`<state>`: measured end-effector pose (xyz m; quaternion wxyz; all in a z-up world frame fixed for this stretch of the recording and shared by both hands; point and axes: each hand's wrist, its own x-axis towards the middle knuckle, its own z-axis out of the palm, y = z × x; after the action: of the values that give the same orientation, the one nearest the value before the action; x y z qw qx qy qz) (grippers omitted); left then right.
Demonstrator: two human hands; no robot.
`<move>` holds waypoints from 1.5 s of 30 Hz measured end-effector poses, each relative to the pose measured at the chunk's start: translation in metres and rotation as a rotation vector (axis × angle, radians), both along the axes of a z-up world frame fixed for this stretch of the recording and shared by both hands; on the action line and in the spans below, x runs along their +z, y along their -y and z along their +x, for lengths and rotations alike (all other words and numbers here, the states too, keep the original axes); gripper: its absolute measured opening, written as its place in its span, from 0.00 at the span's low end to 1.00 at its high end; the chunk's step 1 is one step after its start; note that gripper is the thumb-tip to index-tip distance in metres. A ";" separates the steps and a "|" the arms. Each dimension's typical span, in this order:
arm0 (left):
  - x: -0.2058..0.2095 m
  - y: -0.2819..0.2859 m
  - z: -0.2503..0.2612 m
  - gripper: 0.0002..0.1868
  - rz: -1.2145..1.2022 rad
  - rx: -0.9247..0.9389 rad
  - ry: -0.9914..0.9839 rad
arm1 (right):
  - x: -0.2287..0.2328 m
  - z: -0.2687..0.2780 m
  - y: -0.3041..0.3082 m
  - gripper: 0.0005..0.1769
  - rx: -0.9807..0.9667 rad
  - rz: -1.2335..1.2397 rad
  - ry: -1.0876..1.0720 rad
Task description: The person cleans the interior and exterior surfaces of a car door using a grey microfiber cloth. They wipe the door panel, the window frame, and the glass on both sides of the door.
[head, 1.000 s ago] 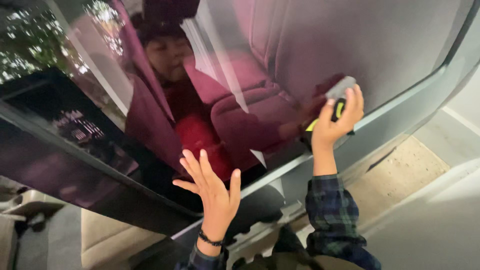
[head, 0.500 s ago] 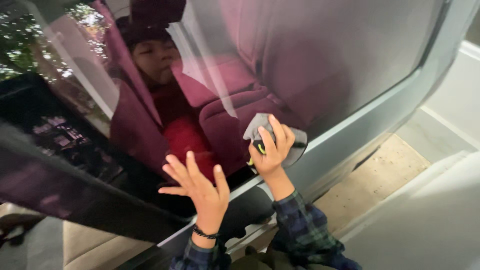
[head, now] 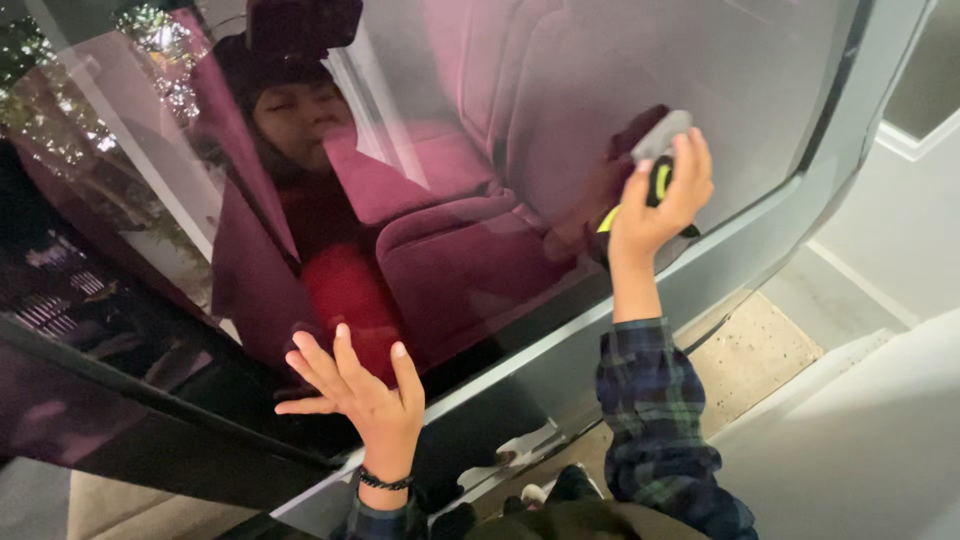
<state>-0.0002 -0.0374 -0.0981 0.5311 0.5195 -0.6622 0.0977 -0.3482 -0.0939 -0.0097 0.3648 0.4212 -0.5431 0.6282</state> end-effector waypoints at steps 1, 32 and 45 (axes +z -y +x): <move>-0.001 0.001 -0.002 0.35 -0.010 0.020 0.000 | 0.002 -0.001 0.001 0.22 0.003 0.000 0.062; 0.002 0.007 0.003 0.40 0.019 0.155 0.021 | 0.008 -0.050 0.014 0.22 -0.037 -0.019 0.132; 0.003 0.005 -0.001 0.45 0.019 0.156 -0.004 | -0.024 0.141 -0.031 0.26 0.092 0.089 -0.116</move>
<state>-0.0010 -0.0420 -0.0952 0.5183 0.5748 -0.6194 0.1316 -0.2068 -0.0625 -0.0341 0.3472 0.4972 -0.5284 0.5942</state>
